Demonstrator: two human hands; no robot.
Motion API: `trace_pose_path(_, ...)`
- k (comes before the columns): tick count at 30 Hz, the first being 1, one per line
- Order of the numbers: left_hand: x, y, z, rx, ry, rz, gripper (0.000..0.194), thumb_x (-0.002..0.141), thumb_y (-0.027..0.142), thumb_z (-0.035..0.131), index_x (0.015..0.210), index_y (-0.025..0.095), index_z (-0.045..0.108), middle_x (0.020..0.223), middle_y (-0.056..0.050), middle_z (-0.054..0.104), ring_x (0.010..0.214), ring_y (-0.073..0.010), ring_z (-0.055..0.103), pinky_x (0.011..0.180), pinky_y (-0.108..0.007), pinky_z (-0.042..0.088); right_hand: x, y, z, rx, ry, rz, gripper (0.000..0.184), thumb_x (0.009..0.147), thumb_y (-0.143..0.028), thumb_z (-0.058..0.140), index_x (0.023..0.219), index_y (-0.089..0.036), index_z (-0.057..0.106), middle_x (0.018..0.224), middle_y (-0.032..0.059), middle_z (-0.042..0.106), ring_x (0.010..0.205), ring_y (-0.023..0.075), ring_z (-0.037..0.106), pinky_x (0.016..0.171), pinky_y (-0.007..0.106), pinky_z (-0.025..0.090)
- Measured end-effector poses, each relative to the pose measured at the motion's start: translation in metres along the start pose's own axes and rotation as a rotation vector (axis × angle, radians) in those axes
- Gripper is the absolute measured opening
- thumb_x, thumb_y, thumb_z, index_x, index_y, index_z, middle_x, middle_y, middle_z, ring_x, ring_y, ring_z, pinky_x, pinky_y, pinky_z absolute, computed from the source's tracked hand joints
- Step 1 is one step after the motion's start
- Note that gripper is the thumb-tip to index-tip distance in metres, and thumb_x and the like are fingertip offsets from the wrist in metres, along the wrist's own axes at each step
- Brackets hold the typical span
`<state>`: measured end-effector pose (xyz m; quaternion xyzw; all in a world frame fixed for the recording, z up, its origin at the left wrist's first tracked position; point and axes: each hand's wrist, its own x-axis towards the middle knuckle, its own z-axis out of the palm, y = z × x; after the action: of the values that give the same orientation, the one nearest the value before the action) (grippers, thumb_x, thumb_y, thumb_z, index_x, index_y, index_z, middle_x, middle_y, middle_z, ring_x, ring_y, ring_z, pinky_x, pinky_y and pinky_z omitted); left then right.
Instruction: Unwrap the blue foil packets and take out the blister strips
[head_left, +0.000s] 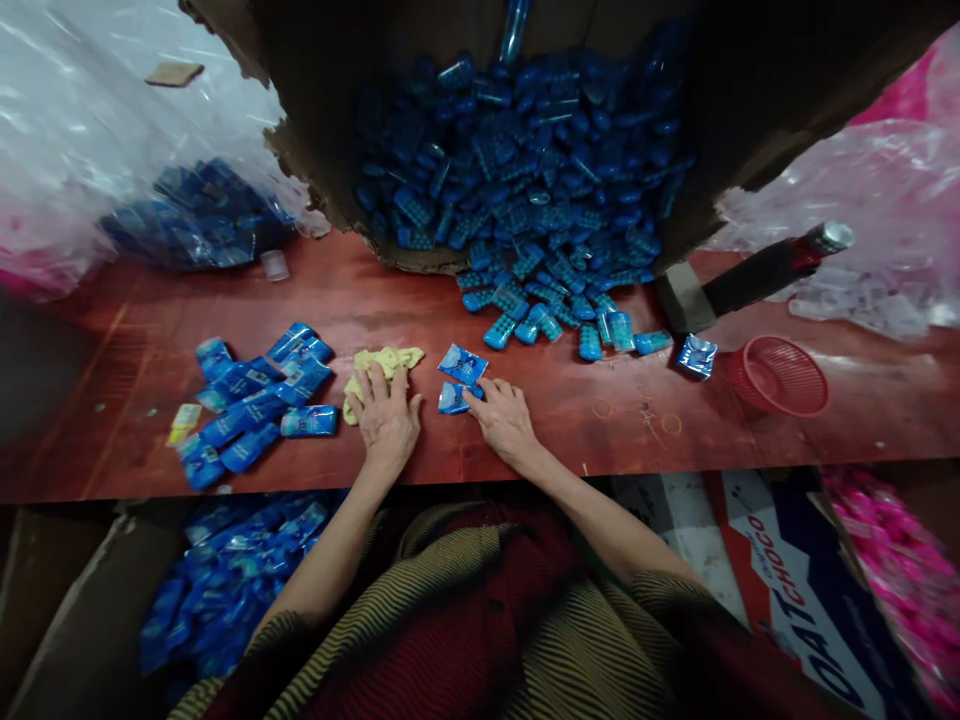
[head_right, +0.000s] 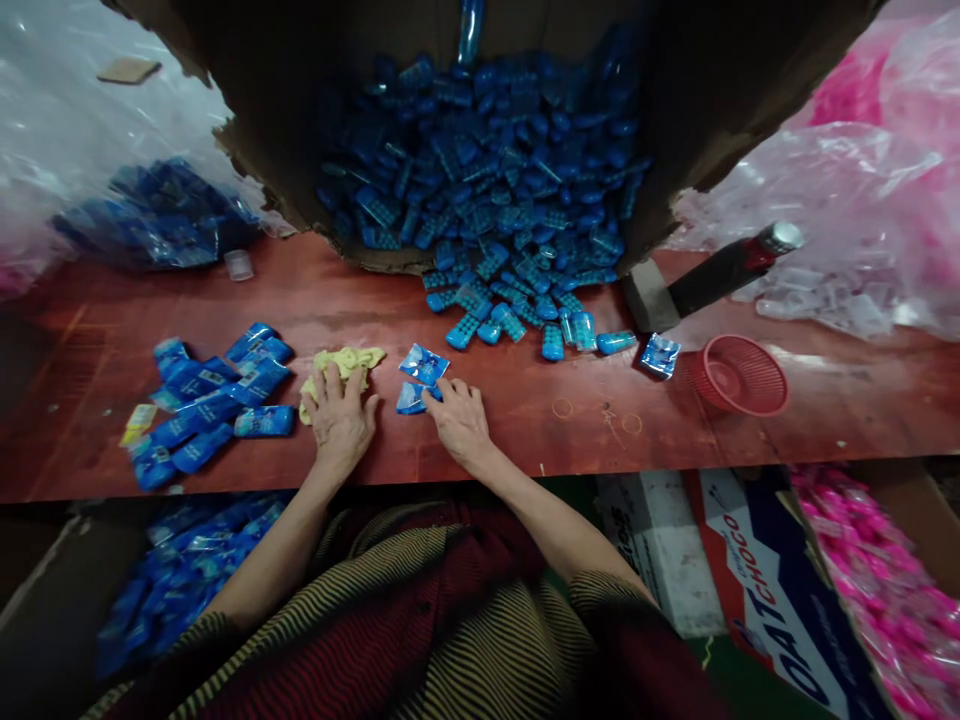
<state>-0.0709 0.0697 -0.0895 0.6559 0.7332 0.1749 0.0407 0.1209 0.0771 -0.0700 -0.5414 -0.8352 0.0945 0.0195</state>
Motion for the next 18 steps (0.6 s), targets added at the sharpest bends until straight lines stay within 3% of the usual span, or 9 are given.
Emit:
trace_pose_path(5,-0.005,0.015,-0.007,-0.049,0.033,0.077,0.045,0.088,0.028,0.042,0.128,0.011,0.052,0.144,-0.021,0.036,0.137,-0.0383,0.022,0.106,-0.061,0.019,0.003,0.012,-0.011,0.121,-0.042,-0.119,0.035,0.091,-0.036,0.047,0.125,-0.032,0.055,0.13,0.0072,0.051,0.109,0.0246,0.045,0.084,0.036,0.036)
trace_pose_path(9,-0.007,0.026,-0.004,-0.13,-0.012,0.138,0.042,0.088,0.028,0.042,0.125,0.013,0.055,0.139,-0.018,0.044,0.134,-0.0387,0.028,0.104,-0.061,0.023,0.011,0.012,-0.021,0.145,-0.021,-0.061,0.037,0.091,-0.039,0.047,0.126,-0.03,0.053,0.124,0.0069,0.055,0.101,0.0228,0.049,0.08,0.034,0.037)
trace_pose_path(15,-0.024,0.021,0.003,-0.245,0.061,0.152,0.039,0.087,0.028,0.044,0.12,0.012,0.056,0.132,-0.019,0.05,0.133,-0.0343,0.032,0.107,-0.056,0.023,0.005,-0.007,0.004,0.062,0.065,0.09,0.032,0.094,-0.034,0.041,0.118,-0.025,0.059,0.119,0.0093,0.057,0.098,0.0245,0.046,0.078,0.035,0.034)
trace_pose_path(18,-0.037,0.024,0.0,-0.423,0.073,0.091,0.041,0.084,0.03,0.05,0.12,0.012,0.054,0.13,-0.019,0.052,0.129,-0.0315,0.039,0.106,-0.052,0.028,0.002,-0.009,0.01,0.08,0.114,0.12,0.034,0.096,-0.031,0.034,0.108,-0.025,0.065,0.109,0.0084,0.061,0.094,0.0233,0.047,0.077,0.035,0.033)
